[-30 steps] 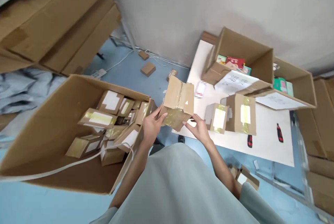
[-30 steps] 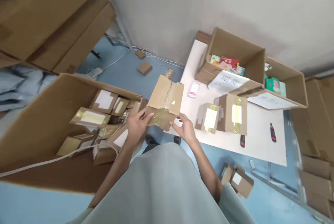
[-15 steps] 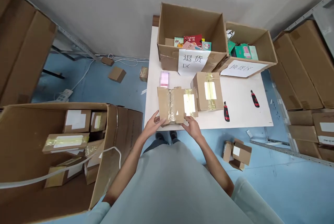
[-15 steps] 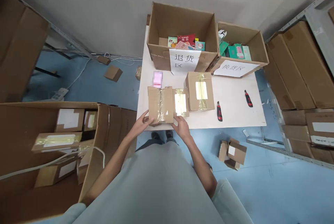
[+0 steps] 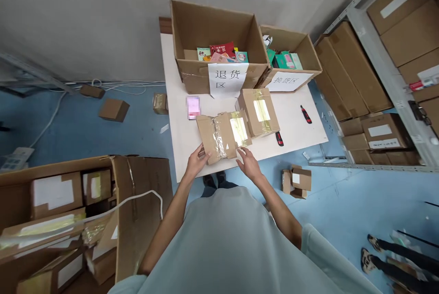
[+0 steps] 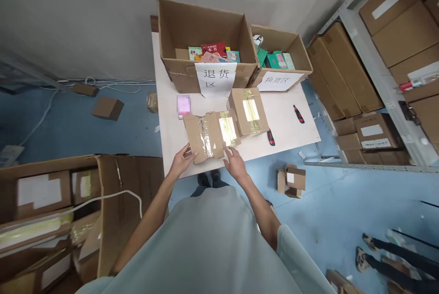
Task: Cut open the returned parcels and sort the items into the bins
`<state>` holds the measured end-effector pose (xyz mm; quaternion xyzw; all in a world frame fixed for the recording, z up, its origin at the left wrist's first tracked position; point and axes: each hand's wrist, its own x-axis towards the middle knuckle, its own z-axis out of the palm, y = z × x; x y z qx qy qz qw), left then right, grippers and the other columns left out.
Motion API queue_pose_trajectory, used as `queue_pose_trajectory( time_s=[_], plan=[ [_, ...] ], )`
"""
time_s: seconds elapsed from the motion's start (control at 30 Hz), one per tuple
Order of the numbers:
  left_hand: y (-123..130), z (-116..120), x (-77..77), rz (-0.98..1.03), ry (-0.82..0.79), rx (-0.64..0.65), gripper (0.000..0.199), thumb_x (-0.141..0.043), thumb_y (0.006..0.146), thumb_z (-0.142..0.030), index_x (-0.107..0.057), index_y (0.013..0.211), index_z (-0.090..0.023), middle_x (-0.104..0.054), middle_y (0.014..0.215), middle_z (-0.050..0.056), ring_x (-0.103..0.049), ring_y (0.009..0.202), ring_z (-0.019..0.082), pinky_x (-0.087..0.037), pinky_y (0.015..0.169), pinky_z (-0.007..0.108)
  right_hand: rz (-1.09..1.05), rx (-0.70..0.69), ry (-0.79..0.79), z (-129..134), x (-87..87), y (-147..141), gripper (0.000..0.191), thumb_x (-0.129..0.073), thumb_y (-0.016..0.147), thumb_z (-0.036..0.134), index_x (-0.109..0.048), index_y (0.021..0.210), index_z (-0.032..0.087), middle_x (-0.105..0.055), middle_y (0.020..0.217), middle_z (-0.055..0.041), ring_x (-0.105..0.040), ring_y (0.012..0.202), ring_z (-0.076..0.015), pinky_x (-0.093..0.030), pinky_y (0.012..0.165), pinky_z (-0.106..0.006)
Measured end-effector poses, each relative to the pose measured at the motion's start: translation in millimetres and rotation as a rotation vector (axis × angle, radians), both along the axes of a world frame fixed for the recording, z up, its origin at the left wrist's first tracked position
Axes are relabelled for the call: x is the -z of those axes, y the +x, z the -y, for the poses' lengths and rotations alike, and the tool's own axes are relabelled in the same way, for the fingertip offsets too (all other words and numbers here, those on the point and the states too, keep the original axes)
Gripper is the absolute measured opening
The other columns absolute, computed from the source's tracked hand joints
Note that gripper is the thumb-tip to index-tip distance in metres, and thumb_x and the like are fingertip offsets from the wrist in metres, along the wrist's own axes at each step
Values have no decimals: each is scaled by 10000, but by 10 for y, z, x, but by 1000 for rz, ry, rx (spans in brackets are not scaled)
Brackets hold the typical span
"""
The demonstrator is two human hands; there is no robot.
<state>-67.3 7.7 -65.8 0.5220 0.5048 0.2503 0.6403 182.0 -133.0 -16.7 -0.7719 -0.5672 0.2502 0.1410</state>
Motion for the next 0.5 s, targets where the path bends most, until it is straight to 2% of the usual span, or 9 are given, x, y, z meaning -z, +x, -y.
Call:
queue_pose_trajectory(
  time_s=[0.17,0.33,0.4,0.5],
  plan=[
    [397,-197,31,3,-12,72,1064,-952,750,-675,-649,1623,-148,-724,1582,205,-764,1370,354,-579,1265,528,131,69,88,17,-116,347,552,-604,1076,185,-650,1626,168,-533,1759,-252,-451,1694,-408,-421,1374,-668],
    [892,-287,81,18,18,121,1105,-937,733,-720,-643,1622,-132,-734,1560,211,-755,1373,359,-580,1255,525,280,170,144,-63,-129,899,750,-667,1010,106,-521,1741,187,-352,1886,-242,-203,1800,-451,-336,1374,-711],
    [1104,-310,111,4,29,122,1127,-938,723,-746,-644,1625,-138,-746,1540,207,-744,1390,371,-570,1264,536,344,184,107,-120,-95,1175,829,-702,993,106,-469,1784,190,-294,1911,-243,-165,1806,-465,-304,1387,-694],
    [1444,-365,151,20,50,136,1172,-944,689,-794,-662,1611,-130,-751,1533,212,-719,1424,401,-543,1286,566,415,186,11,-220,-10,1616,891,-718,1016,155,-376,1838,183,-255,1919,-264,-201,1795,-473,-291,1398,-647]
  ],
)
